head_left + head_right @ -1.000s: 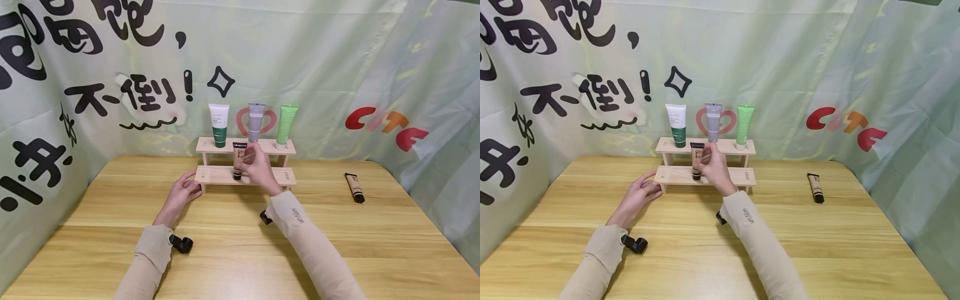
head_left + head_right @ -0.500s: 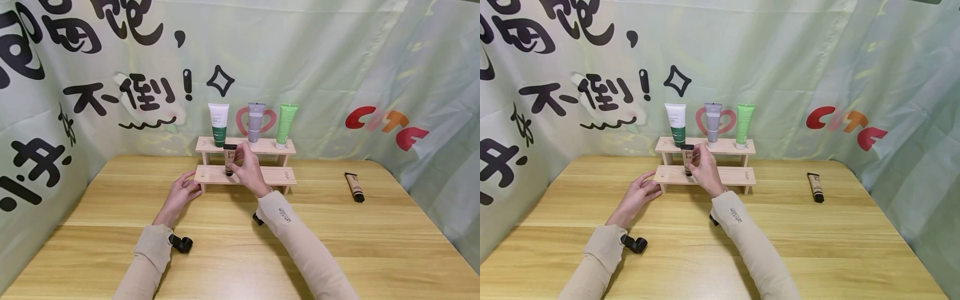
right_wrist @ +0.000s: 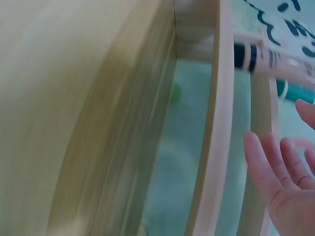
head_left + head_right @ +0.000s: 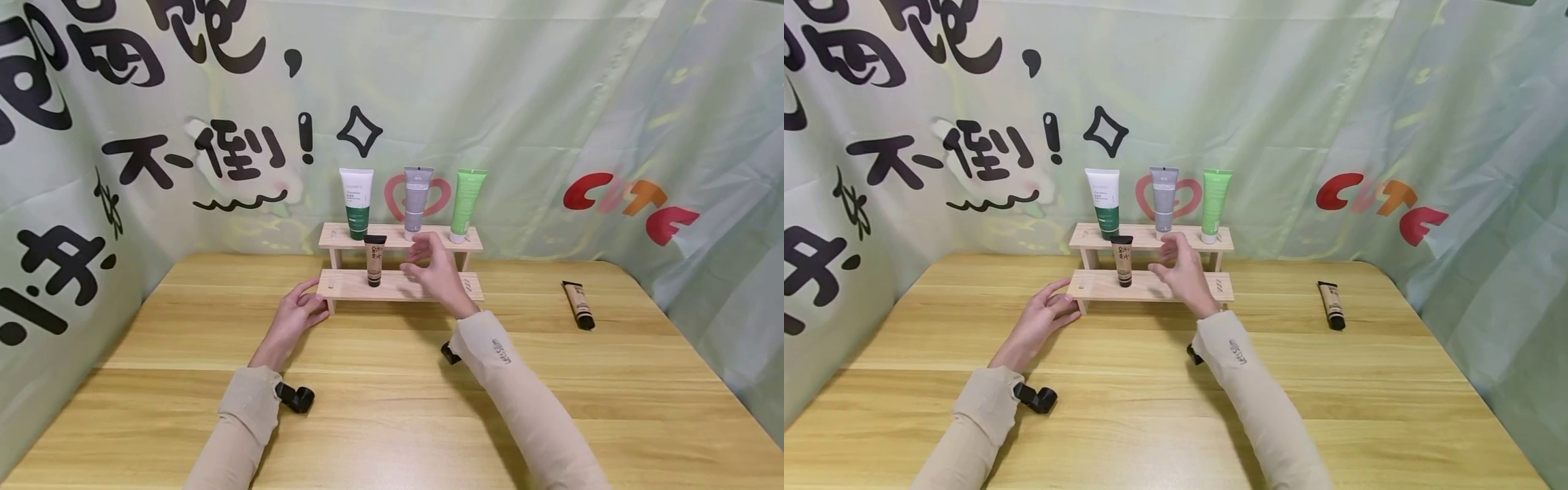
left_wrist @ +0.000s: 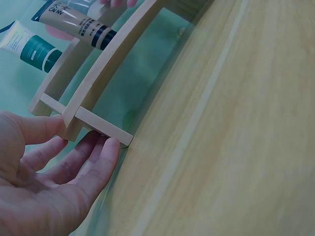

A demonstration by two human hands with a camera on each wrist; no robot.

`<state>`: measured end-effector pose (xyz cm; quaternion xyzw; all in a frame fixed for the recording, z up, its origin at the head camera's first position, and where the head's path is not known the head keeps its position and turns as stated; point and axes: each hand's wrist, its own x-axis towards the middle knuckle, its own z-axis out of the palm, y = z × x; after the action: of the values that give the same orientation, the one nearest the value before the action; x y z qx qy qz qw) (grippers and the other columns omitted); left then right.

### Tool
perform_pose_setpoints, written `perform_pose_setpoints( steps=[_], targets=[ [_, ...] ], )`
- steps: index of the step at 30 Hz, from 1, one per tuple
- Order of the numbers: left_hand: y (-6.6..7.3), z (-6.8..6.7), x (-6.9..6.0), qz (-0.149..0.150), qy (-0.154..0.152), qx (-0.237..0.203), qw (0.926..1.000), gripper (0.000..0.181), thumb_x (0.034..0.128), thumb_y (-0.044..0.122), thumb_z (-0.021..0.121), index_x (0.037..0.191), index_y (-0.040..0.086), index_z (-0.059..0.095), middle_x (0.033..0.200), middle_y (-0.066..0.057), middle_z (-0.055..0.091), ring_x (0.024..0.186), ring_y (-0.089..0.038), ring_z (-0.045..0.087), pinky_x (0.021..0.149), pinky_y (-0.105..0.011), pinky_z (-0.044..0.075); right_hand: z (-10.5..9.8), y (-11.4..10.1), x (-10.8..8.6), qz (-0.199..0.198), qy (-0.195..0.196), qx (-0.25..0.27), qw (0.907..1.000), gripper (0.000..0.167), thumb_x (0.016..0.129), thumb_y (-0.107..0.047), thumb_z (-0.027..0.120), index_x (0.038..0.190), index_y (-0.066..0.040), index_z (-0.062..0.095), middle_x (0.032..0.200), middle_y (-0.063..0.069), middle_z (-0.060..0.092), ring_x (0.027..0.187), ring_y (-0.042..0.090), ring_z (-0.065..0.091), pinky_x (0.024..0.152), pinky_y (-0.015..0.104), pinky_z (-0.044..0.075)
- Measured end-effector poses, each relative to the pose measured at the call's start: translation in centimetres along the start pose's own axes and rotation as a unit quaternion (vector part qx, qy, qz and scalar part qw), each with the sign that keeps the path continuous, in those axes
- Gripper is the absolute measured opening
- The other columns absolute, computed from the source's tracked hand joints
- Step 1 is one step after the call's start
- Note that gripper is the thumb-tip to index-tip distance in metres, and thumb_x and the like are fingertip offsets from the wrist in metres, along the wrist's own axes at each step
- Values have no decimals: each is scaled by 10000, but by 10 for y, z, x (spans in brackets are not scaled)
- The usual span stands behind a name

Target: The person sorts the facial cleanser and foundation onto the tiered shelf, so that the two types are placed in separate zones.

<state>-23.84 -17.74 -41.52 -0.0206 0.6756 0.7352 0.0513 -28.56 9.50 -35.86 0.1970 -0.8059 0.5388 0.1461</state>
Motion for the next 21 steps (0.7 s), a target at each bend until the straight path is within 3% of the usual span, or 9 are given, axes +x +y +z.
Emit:
perform_pose_setpoints(
  steps=[5,11,18,21],
  targets=[
    [-1,0,1,33,-19,7,10000,498,1093,35,416,1579,22,306,1421,-301,456,1297,-373,486,1044,-356,514,-30,7,-6,143,168,-34,9998,451,843,165,722,1237,123,506,1078,292,623,964,424,651,915,455,568],
    [-2,-1,0,43,-28,28,10000,502,1093,39,416,1581,21,298,1412,-297,455,1299,-382,483,1040,-348,516,-67,17,-15,550,312,-162,9979,432,888,123,696,1274,110,501,1115,321,609,980,357,625,838,232,562],
    [-2,-2,0,23,-11,32,10000,503,1094,43,419,1582,25,298,1379,-270,480,1291,-377,488,1039,-343,517,-109,24,-26,958,321,-98,9948,462,941,72,657,1345,128,442,1173,310,567,957,194,600,770,278,628],
    [-1,-1,0,29,-17,44,10000,505,1092,44,427,1581,27,301,1321,-234,517,1265,-358,505,1035,-342,521,-126,28,-31,1034,403,-180,9937,469,949,63,650,1357,129,429,1177,315,555,909,101,583,744,230,619]
  ],
)
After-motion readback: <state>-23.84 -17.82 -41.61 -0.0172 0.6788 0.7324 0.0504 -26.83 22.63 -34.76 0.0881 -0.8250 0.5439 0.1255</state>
